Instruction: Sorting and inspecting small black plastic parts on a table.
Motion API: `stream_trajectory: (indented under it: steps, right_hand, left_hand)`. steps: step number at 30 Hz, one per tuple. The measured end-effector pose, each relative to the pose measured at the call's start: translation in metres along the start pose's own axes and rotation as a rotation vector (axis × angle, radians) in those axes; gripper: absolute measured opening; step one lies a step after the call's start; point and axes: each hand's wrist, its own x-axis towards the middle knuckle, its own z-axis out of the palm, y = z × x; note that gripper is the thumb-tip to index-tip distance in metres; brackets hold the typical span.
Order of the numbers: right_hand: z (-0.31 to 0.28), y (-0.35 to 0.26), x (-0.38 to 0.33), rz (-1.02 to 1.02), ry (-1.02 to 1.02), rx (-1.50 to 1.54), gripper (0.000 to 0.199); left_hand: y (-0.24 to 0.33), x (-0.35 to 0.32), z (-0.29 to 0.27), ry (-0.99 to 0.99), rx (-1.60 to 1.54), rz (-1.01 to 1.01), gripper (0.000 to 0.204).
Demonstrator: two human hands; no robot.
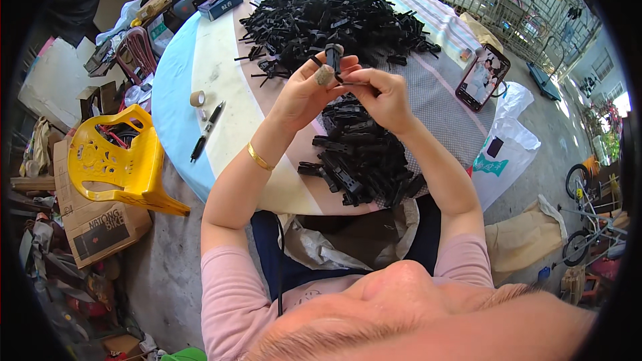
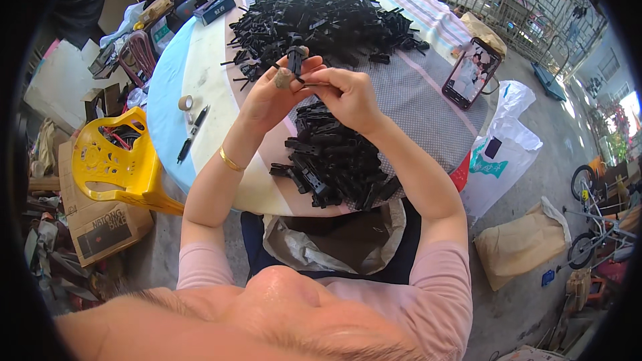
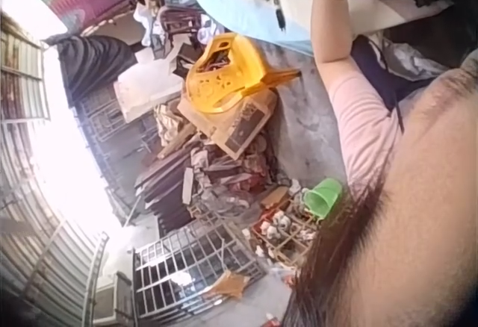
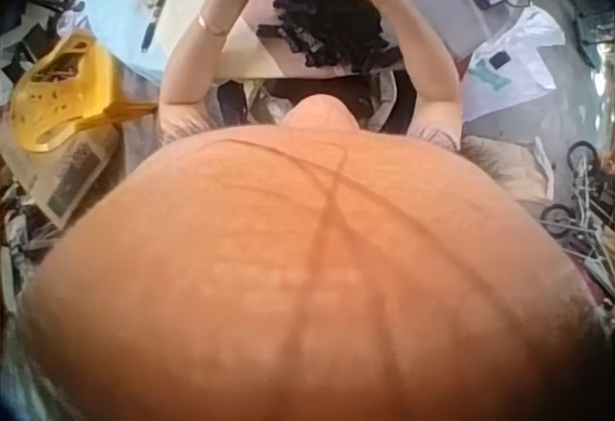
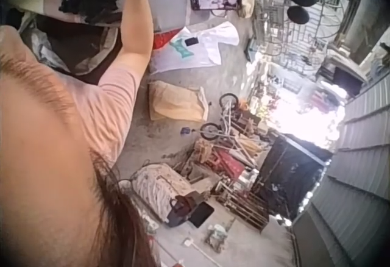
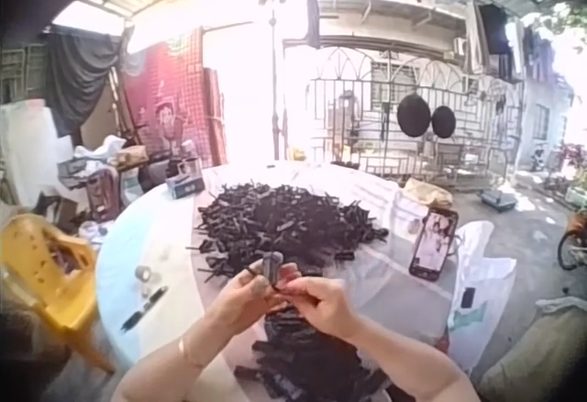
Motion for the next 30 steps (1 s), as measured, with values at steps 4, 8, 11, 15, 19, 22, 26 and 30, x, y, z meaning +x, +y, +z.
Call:
stream_trajectory:
  steps: [4, 8, 11, 15, 19, 22, 26, 30]
  right_hand:
    - [0.002, 0.0, -0.002, -0.09, -0.033, -0.186, 0.013]
    - [-0.002, -0.004, 0.0, 0.171, 0.054, -0.053, 0.009]
    - [-0.014, -0.004, 0.002, 0.404, 0.031, 0.334, 0.013]
    - [-0.009, -0.003, 0.001, 0.389, -0.054, 0.29, 0.015]
    - [-0.007, -0.006, 0.001, 0.396, -0.083, 0.236, 0.014]
    - [-0.01, -0.013, 0.003, 0.481, -0.104, 0.217, 0.014]
    - [-0.01, -0.014, 0.002, 0.475, -0.11, 0.284, 0.014]
    - [-0.01, -0.018, 0.002, 0.494, -0.146, 0.257, 0.016]
  left_hand:
    - [0.004, -0.003, 0.001, 0.039, -0.009, 0.082, 0.035]
    - [0.006, -0.003, 0.004, 0.153, 0.293, 0.156, 0.036]
    - [0.003, -0.007, 0.021, 0.221, 0.509, 0.169, 0.035]
    - [-0.008, -0.009, 0.025, 0.245, 0.782, 0.181, 0.028]
    - [-0.014, -0.01, 0.021, 0.222, 0.957, 0.248, 0.024]
    - [-0.016, -0.01, 0.021, 0.246, 0.947, 0.306, 0.019]
    - [-0.016, -0.01, 0.024, 0.273, 0.875, 0.325, 0.015]
    - [-0.014, -0.014, 0.028, 0.298, 1.02, 0.368, 0.013]
